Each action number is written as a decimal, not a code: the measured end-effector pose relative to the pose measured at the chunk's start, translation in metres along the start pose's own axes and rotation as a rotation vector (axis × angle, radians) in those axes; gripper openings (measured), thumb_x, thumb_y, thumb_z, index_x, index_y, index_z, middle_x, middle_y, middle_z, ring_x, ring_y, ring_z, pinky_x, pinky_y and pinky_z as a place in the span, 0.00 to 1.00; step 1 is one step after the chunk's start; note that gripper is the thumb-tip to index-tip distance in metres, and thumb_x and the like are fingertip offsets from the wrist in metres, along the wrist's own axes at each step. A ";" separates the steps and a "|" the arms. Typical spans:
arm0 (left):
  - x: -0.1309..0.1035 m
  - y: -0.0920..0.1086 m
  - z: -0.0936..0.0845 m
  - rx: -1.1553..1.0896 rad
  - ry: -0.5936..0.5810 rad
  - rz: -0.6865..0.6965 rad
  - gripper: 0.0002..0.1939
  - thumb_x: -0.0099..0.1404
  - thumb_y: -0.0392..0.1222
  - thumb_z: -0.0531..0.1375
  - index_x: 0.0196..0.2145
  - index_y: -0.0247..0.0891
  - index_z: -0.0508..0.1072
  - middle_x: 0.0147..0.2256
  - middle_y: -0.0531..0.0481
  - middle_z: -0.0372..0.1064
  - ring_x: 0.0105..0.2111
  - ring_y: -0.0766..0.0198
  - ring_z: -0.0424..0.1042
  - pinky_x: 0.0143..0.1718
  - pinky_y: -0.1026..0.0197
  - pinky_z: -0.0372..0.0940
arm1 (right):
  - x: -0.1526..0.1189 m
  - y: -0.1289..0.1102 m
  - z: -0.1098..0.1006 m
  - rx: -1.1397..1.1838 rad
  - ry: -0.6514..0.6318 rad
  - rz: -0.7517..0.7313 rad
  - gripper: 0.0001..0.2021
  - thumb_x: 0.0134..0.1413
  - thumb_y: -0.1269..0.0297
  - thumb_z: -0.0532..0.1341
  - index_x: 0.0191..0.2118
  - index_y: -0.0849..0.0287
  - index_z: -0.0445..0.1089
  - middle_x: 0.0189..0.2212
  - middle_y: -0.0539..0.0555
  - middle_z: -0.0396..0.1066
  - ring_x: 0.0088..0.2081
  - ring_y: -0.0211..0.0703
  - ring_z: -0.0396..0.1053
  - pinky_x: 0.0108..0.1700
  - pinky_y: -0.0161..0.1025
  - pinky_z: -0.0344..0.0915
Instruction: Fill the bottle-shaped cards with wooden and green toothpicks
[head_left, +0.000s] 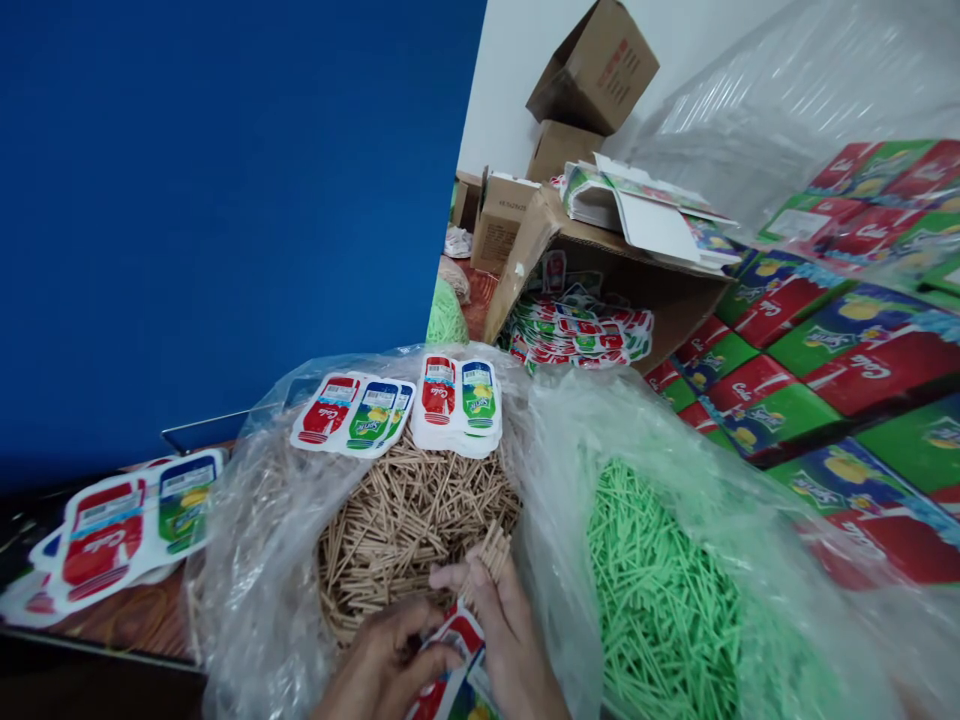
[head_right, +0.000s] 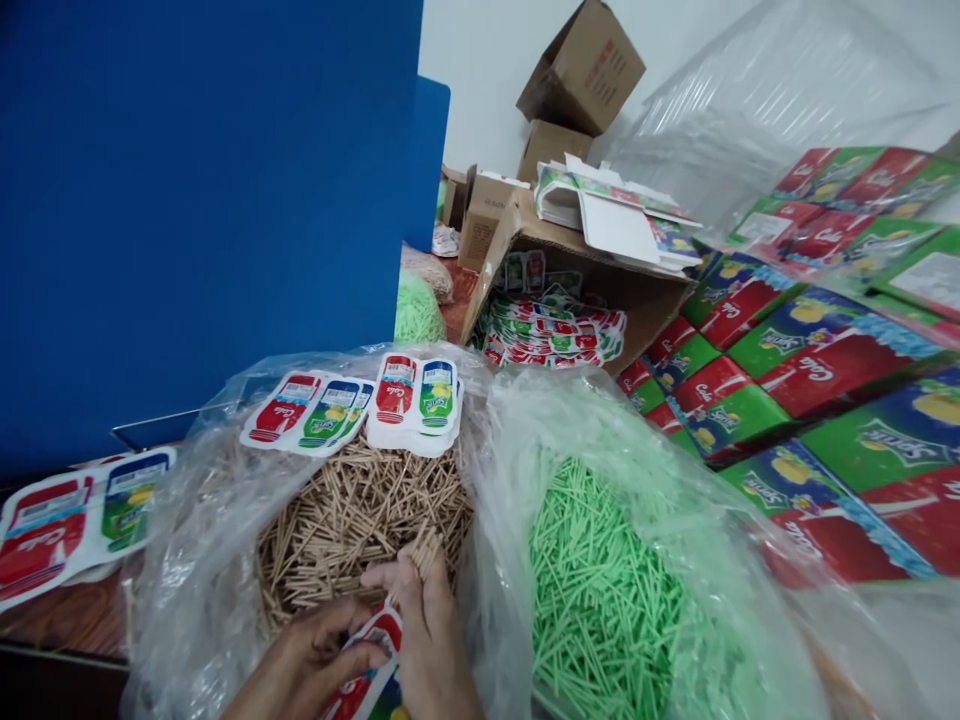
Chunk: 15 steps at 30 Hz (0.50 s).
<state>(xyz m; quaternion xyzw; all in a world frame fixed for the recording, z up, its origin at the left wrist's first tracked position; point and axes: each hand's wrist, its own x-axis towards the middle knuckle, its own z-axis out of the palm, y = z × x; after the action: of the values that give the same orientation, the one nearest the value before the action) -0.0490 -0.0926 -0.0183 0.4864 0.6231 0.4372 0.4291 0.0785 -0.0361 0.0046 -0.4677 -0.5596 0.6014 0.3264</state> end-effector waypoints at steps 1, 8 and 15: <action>0.000 -0.002 0.000 -0.086 0.002 -0.050 0.06 0.54 0.43 0.65 0.24 0.39 0.76 0.24 0.54 0.74 0.27 0.63 0.70 0.29 0.68 0.62 | -0.001 -0.003 -0.002 -0.052 0.001 -0.033 0.22 0.58 0.42 0.50 0.41 0.55 0.69 0.38 0.54 0.75 0.44 0.46 0.71 0.51 0.42 0.62; -0.005 -0.005 -0.008 -0.198 0.008 -0.046 0.11 0.57 0.50 0.62 0.31 0.42 0.79 0.34 0.49 0.78 0.35 0.57 0.74 0.40 0.62 0.68 | -0.006 -0.013 -0.026 -0.238 -0.154 -0.259 0.15 0.63 0.55 0.52 0.44 0.54 0.74 0.46 0.56 0.73 0.52 0.48 0.67 0.57 0.46 0.58; -0.001 0.009 -0.012 -0.096 -0.074 0.093 0.16 0.63 0.51 0.57 0.43 0.42 0.78 0.41 0.47 0.77 0.44 0.54 0.72 0.49 0.57 0.65 | -0.014 0.011 -0.010 -0.075 0.070 -0.551 0.07 0.61 0.61 0.56 0.40 0.48 0.72 0.39 0.52 0.77 0.49 0.48 0.70 0.55 0.51 0.61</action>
<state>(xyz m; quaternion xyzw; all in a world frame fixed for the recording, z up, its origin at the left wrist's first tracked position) -0.0583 -0.0940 -0.0067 0.5096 0.5619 0.4677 0.4537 0.0940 -0.0469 -0.0024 -0.3301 -0.6759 0.4523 0.4791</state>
